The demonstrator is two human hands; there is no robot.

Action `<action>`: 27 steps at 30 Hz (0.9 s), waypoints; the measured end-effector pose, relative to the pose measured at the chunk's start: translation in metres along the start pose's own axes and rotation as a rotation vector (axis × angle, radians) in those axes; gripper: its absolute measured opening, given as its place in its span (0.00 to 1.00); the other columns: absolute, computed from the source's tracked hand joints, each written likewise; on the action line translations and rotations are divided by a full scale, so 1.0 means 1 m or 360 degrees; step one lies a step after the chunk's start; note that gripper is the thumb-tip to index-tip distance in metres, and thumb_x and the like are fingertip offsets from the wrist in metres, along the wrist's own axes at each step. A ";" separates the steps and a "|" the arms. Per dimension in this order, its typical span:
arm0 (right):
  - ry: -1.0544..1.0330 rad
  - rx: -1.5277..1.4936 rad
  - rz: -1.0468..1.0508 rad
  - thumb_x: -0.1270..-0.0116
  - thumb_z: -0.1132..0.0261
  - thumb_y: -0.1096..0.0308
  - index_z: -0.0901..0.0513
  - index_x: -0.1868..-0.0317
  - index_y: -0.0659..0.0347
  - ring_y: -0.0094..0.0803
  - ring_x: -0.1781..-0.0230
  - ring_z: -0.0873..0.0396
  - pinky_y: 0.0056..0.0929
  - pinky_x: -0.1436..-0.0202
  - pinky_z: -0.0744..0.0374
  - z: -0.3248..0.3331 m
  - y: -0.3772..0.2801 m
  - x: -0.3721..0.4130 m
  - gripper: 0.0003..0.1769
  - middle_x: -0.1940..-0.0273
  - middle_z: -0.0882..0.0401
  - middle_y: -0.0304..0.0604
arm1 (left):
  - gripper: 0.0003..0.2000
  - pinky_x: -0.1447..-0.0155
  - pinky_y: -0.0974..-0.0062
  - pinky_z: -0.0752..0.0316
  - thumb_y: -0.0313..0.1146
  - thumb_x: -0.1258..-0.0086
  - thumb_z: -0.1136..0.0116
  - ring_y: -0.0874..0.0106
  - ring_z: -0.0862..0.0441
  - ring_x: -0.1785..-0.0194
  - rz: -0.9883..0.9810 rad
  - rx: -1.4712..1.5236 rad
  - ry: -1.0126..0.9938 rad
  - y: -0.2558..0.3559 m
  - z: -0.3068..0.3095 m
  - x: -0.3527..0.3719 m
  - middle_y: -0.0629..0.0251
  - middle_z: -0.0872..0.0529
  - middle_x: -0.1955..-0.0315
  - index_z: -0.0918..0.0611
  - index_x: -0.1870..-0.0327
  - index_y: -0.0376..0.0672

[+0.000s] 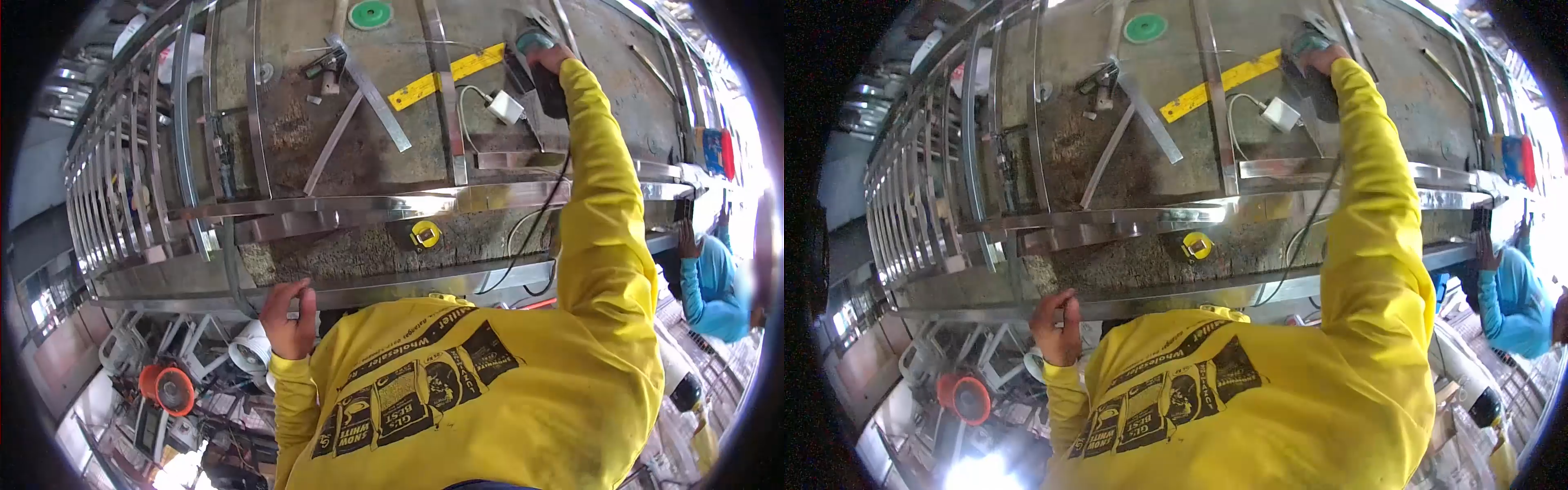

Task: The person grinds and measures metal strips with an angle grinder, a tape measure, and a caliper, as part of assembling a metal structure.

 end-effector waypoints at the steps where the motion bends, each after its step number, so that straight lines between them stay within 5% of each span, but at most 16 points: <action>1: 0.0173 0.0036 0.0096 0.49 0.25 0.47 0.14 0.47 0.62 0.42 0.50 0.16 0.37 0.42 0.21 0.008 -0.005 0.022 0.33 0.51 0.14 0.52 | 0.08 0.51 0.71 0.20 0.28 0.30 0.35 0.68 0.13 0.59 0.0015 0.0151 -0.0012 -0.003 -0.002 -0.004 0.58 0.11 0.62 0.13 0.55 0.36; 3: 0.0413 -0.0141 0.0179 0.49 0.23 0.53 0.14 0.53 0.67 0.36 0.57 0.15 0.34 0.49 0.19 0.040 -0.006 0.085 0.29 0.59 0.12 0.49 | 0.09 0.49 0.72 0.20 0.29 0.29 0.36 0.72 0.13 0.56 0.0078 0.0447 -0.0103 -0.013 -0.019 -0.014 0.60 0.10 0.58 0.13 0.52 0.36; 5: 0.0613 -0.0493 0.0205 0.45 0.23 0.55 0.16 0.50 0.68 0.31 0.59 0.16 0.31 0.50 0.19 0.076 -0.040 0.221 0.29 0.61 0.12 0.48 | 0.15 0.49 0.72 0.19 0.30 0.31 0.34 0.71 0.12 0.57 -0.0014 0.0790 -0.0610 0.037 -0.064 -0.038 0.59 0.09 0.59 0.16 0.45 0.37; 7: 0.0863 -0.0738 0.0237 0.42 0.22 0.59 0.18 0.46 0.69 0.28 0.59 0.16 0.29 0.50 0.19 0.088 -0.071 0.321 0.29 0.58 0.12 0.46 | 0.26 0.44 0.69 0.20 0.32 0.33 0.31 0.69 0.13 0.52 -0.0660 0.0813 -0.0864 0.098 -0.089 -0.041 0.58 0.10 0.55 0.22 0.34 0.38; 8: 0.0993 -0.0846 0.0201 0.41 0.21 0.61 0.19 0.44 0.69 0.27 0.58 0.17 0.28 0.50 0.19 0.086 -0.087 0.370 0.29 0.56 0.13 0.44 | 0.36 0.39 0.67 0.22 0.36 0.35 0.28 0.65 0.14 0.47 -0.0511 0.1121 -0.1167 0.122 -0.103 -0.031 0.54 0.12 0.49 0.31 0.26 0.38; 11: 0.1227 -0.1146 0.0033 0.42 0.19 0.65 0.23 0.38 0.67 0.27 0.53 0.18 0.30 0.46 0.19 0.050 -0.128 0.483 0.34 0.49 0.15 0.42 | 0.57 0.33 0.58 0.27 0.44 0.42 0.22 0.55 0.21 0.35 -0.0966 0.1015 -0.1462 0.172 -0.139 0.016 0.48 0.22 0.36 0.52 0.17 0.42; 12: 0.1336 -0.1245 -0.0034 0.42 0.18 0.67 0.24 0.37 0.68 0.27 0.50 0.19 0.31 0.43 0.20 0.034 -0.141 0.513 0.36 0.47 0.16 0.42 | 0.54 0.33 0.56 0.26 0.44 0.44 0.22 0.48 0.22 0.34 -0.1018 0.1203 -0.1275 0.180 -0.141 0.032 0.46 0.21 0.38 0.46 0.21 0.39; 14: 0.1453 -0.1511 -0.0112 0.38 0.21 0.65 0.25 0.35 0.67 0.30 0.45 0.20 0.32 0.39 0.22 0.000 -0.149 0.557 0.35 0.44 0.17 0.44 | 0.48 0.34 0.54 0.26 0.43 0.45 0.22 0.45 0.21 0.35 -0.0664 0.1107 -0.1709 0.167 -0.156 0.058 0.44 0.20 0.41 0.40 0.27 0.37; 16: 0.1307 -0.2199 0.0066 0.35 0.25 0.52 0.25 0.35 0.68 0.40 0.42 0.20 0.39 0.33 0.25 -0.042 -0.129 0.587 0.37 0.40 0.20 0.50 | 0.42 0.38 0.59 0.23 0.39 0.46 0.24 0.53 0.18 0.42 -0.0718 0.0958 -0.1988 0.152 -0.149 0.086 0.46 0.19 0.46 0.36 0.31 0.36; 18: 0.1426 -0.3173 0.0145 0.30 0.36 0.40 0.29 0.32 0.68 0.46 0.41 0.20 0.48 0.34 0.22 -0.109 -0.107 0.610 0.41 0.36 0.23 0.56 | 0.43 0.41 0.59 0.21 0.40 0.45 0.26 0.50 0.14 0.46 -0.0824 0.1091 -0.2443 0.131 -0.146 0.125 0.44 0.16 0.51 0.37 0.30 0.36; 20: 0.1110 -0.3694 0.0412 0.30 0.45 0.29 0.33 0.29 0.69 0.50 0.45 0.19 0.54 0.41 0.19 -0.173 -0.096 0.620 0.50 0.38 0.24 0.58 | 0.44 0.39 0.60 0.22 0.42 0.47 0.24 0.51 0.15 0.44 -0.0954 0.1114 -0.2603 0.111 -0.150 0.157 0.44 0.16 0.49 0.35 0.30 0.37; 21: 0.0936 -0.3819 0.1068 0.34 0.44 0.25 0.37 0.27 0.69 0.51 0.50 0.18 0.55 0.49 0.16 -0.169 -0.106 0.617 0.55 0.41 0.24 0.57 | 0.44 0.39 0.61 0.22 0.43 0.47 0.23 0.52 0.15 0.43 -0.1005 0.1122 -0.2668 0.107 -0.151 0.165 0.44 0.16 0.49 0.34 0.30 0.37; 24: 0.1225 -0.3797 0.0671 0.36 0.40 0.26 0.37 0.27 0.69 0.49 0.54 0.18 0.51 0.53 0.16 -0.207 -0.083 0.645 0.56 0.42 0.24 0.56 | 0.44 0.38 0.60 0.23 0.51 0.49 0.20 0.52 0.15 0.43 -0.0916 0.0109 -0.3035 0.099 -0.145 0.124 0.44 0.15 0.47 0.26 0.32 0.38; 25: 0.1251 -0.3602 0.0493 0.36 0.36 0.30 0.38 0.25 0.68 0.50 0.50 0.19 0.53 0.48 0.17 -0.231 -0.060 0.662 0.56 0.38 0.25 0.57 | 0.42 0.39 0.58 0.22 0.59 0.49 0.22 0.51 0.15 0.45 -0.1262 0.0232 -0.2410 0.089 -0.153 0.081 0.45 0.15 0.44 0.20 0.37 0.38; 26: 0.1109 -0.3740 0.0582 0.36 0.33 0.34 0.38 0.24 0.68 0.51 0.46 0.20 0.54 0.44 0.19 -0.235 -0.058 0.672 0.54 0.35 0.27 0.58 | 0.42 0.39 0.56 0.23 0.62 0.48 0.25 0.50 0.16 0.47 -0.1292 0.0140 -0.1961 0.098 -0.150 0.027 0.48 0.14 0.47 0.19 0.38 0.39; 27: 0.1121 -0.3554 0.0589 0.36 0.32 0.37 0.37 0.24 0.69 0.53 0.45 0.21 0.54 0.42 0.20 -0.226 -0.055 0.684 0.53 0.34 0.27 0.58 | 0.39 0.40 0.55 0.25 0.59 0.48 0.24 0.53 0.18 0.46 -0.1585 -0.0345 -0.1158 0.082 -0.158 -0.030 0.52 0.14 0.51 0.18 0.39 0.42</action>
Point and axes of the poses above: each hand's wrist, its own x-axis away from the middle knuckle, its own z-axis out of the back of the hand, y = z × x, the point moved 7 cm from there along -x, towards the middle knuckle
